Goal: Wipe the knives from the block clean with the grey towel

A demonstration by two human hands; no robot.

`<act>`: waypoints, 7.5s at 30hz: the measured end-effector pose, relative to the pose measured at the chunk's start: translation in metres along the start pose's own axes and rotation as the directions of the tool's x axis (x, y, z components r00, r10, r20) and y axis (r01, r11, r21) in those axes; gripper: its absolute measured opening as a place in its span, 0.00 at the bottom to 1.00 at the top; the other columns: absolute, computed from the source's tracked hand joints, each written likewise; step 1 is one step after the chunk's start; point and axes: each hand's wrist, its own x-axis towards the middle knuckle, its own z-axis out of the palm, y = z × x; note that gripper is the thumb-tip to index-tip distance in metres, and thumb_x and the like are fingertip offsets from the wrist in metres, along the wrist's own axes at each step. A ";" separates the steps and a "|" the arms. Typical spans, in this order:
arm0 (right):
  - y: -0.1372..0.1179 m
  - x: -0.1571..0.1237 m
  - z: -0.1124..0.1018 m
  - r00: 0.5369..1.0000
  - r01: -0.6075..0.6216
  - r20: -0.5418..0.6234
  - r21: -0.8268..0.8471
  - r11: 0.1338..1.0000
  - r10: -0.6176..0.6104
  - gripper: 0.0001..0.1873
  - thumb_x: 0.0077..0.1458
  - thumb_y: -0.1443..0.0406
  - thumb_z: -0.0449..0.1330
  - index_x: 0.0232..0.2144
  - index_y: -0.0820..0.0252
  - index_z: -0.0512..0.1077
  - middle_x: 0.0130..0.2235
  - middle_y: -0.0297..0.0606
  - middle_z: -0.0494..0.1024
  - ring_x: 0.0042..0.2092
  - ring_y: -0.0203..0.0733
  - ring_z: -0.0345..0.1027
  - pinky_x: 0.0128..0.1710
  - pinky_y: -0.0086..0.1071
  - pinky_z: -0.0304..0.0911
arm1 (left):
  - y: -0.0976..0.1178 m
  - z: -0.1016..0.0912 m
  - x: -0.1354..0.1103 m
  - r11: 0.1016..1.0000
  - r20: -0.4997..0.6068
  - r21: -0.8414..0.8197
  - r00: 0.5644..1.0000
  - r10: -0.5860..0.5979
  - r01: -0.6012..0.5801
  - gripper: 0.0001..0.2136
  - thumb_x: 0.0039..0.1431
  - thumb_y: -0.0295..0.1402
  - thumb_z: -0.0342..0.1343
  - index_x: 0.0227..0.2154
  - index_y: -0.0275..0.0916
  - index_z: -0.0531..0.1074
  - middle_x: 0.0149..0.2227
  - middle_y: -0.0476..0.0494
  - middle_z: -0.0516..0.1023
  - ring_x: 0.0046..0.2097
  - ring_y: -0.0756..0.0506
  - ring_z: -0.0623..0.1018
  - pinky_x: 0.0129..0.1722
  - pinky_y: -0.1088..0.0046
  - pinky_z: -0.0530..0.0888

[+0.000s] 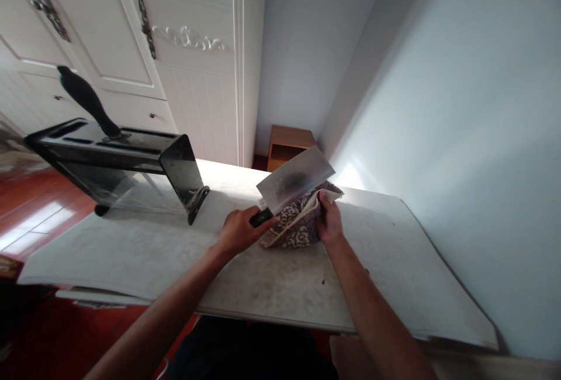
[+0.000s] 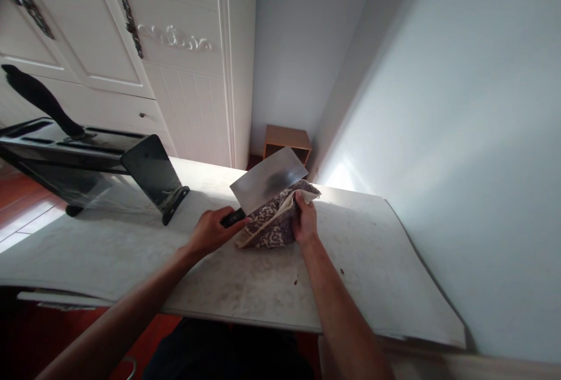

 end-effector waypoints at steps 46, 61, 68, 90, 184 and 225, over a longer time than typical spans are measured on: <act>-0.020 -0.003 -0.019 0.935 -0.159 0.322 0.016 0.987 0.146 0.23 0.37 0.76 0.60 0.38 0.52 0.73 0.32 0.28 0.82 0.36 0.42 0.77 0.49 0.41 0.72 | -0.004 0.004 0.004 0.974 0.170 0.223 0.983 -0.072 0.033 0.15 0.56 0.48 0.56 0.30 0.42 0.78 0.30 0.43 0.81 0.35 0.41 0.79 0.30 0.71 0.60; -0.031 0.014 -0.022 0.966 -0.178 0.213 0.122 0.976 0.149 0.08 0.51 0.65 0.58 0.34 0.59 0.76 0.35 0.36 0.83 0.41 0.43 0.78 0.50 0.38 0.72 | -0.011 0.006 0.014 0.959 0.237 0.278 0.971 -0.023 -0.045 0.18 0.58 0.50 0.52 0.31 0.42 0.78 0.30 0.42 0.81 0.35 0.41 0.78 0.31 0.71 0.61; -0.035 0.010 -0.014 0.981 -0.049 0.188 0.019 0.999 0.045 0.14 0.56 0.54 0.60 0.37 0.57 0.77 0.36 0.35 0.83 0.44 0.44 0.77 0.48 0.37 0.72 | -0.015 0.005 0.012 0.966 0.257 0.248 0.966 0.003 -0.069 0.17 0.58 0.50 0.53 0.29 0.42 0.77 0.28 0.45 0.79 0.32 0.43 0.77 0.31 0.73 0.60; -0.025 0.005 -0.013 0.988 -0.034 0.151 0.033 0.999 0.028 0.14 0.57 0.54 0.61 0.38 0.57 0.77 0.37 0.35 0.83 0.38 0.44 0.78 0.44 0.39 0.74 | -0.005 0.013 0.003 0.975 0.067 0.183 0.987 -0.143 0.129 0.18 0.59 0.51 0.53 0.30 0.41 0.76 0.29 0.46 0.80 0.34 0.44 0.78 0.31 0.73 0.63; 0.011 -0.009 -0.021 0.708 0.600 0.581 -0.795 -0.091 -0.402 0.42 0.63 0.61 0.53 0.70 0.58 0.34 0.72 0.48 0.30 0.71 0.60 0.27 0.65 0.64 0.40 | 0.005 0.027 0.007 0.971 0.266 0.194 0.960 0.086 -0.141 0.19 0.66 0.45 0.45 0.48 0.38 0.72 0.42 0.35 0.82 0.43 0.35 0.81 0.40 0.64 0.72; -0.001 -0.025 -0.009 0.480 0.862 0.855 -0.417 0.289 -0.198 0.24 0.53 0.76 0.54 0.49 0.54 0.75 0.49 0.41 0.79 0.52 0.46 0.72 0.54 0.41 0.69 | 0.002 0.024 0.008 0.841 0.017 -0.541 1.000 0.020 -0.008 0.16 0.56 0.44 0.58 0.39 0.36 0.77 0.35 0.44 0.81 0.36 0.44 0.78 0.33 0.73 0.74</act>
